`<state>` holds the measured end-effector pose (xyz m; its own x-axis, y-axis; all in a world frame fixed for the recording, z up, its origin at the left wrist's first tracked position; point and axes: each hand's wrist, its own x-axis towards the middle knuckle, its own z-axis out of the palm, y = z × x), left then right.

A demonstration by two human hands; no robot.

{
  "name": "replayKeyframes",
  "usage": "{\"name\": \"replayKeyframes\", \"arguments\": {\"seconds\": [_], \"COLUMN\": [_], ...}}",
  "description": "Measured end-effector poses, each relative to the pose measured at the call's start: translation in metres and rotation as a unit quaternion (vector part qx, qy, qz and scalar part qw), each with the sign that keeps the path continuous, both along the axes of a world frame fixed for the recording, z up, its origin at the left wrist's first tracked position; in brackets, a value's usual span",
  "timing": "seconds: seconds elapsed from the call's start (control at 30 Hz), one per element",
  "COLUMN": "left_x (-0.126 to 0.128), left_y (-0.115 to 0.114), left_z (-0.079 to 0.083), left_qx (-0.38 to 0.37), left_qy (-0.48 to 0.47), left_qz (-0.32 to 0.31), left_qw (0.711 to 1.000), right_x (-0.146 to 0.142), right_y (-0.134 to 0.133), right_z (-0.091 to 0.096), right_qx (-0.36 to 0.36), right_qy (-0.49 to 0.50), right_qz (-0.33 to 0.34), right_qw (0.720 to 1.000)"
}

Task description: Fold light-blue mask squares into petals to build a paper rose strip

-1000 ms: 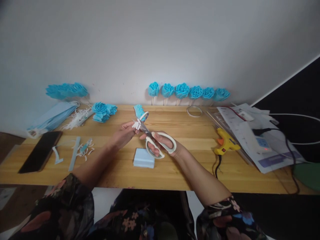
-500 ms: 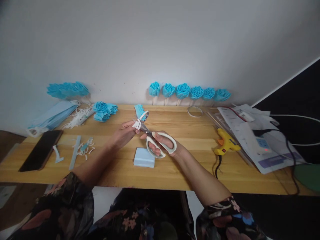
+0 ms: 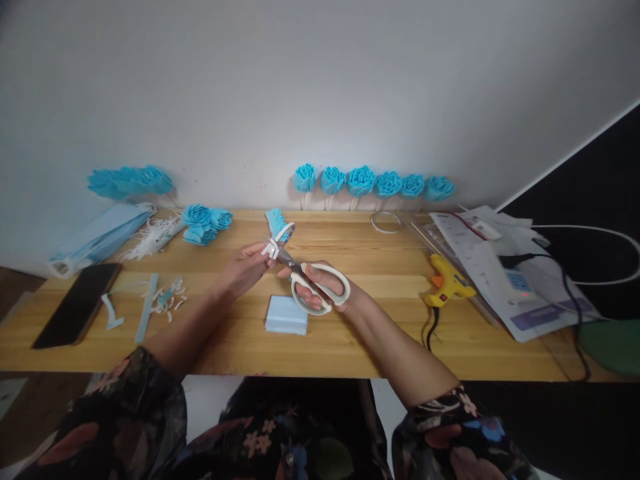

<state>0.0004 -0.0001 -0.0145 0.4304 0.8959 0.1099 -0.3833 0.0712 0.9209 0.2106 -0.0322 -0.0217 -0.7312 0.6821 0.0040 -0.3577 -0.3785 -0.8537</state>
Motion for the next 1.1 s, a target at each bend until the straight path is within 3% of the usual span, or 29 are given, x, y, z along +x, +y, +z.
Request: {"name": "replayKeyframes", "arguments": {"seconds": [0.3, 0.43, 0.5, 0.67, 0.77, 0.87, 0.97, 1.1], "left_x": [0.000, 0.000, 0.000, -0.003, -0.006, -0.004, 0.010, 0.058], "left_y": [0.002, 0.003, 0.005, 0.010, 0.009, 0.009, 0.016, 0.037], "left_z": [-0.002, -0.004, -0.006, -0.010, -0.010, -0.005, 0.002, 0.008], "left_qx": [0.009, 0.000, 0.001, 0.037, 0.065, 0.104, 0.168, 0.328], "left_qy": [0.026, 0.047, 0.058, 0.113, 0.151, 0.216, 0.289, 0.345], "left_qz": [0.020, 0.029, 0.039, 0.083, 0.098, 0.106, 0.066, -0.025], "left_qw": [0.999, 0.998, 0.998, 0.989, 0.982, 0.965, 0.940, 0.879], "right_x": [-0.001, -0.006, -0.007, 0.003, 0.018, 0.045, 0.079, 0.109], "right_y": [-0.005, -0.012, -0.014, -0.007, -0.006, -0.018, -0.041, -0.070], "right_z": [0.009, 0.015, 0.017, 0.027, 0.050, 0.081, 0.099, 0.089], "right_qx": [0.052, 0.109, 0.133, 0.159, 0.159, 0.151, 0.146, 0.070], "right_qy": [-0.069, -0.167, -0.184, -0.110, -0.085, -0.098, -0.115, -0.099], "right_qz": [-0.056, 0.010, 0.012, -0.106, -0.212, -0.346, -0.430, -0.429], "right_qw": [0.995, 0.980, 0.974, 0.975, 0.960, 0.921, 0.884, 0.895]}}
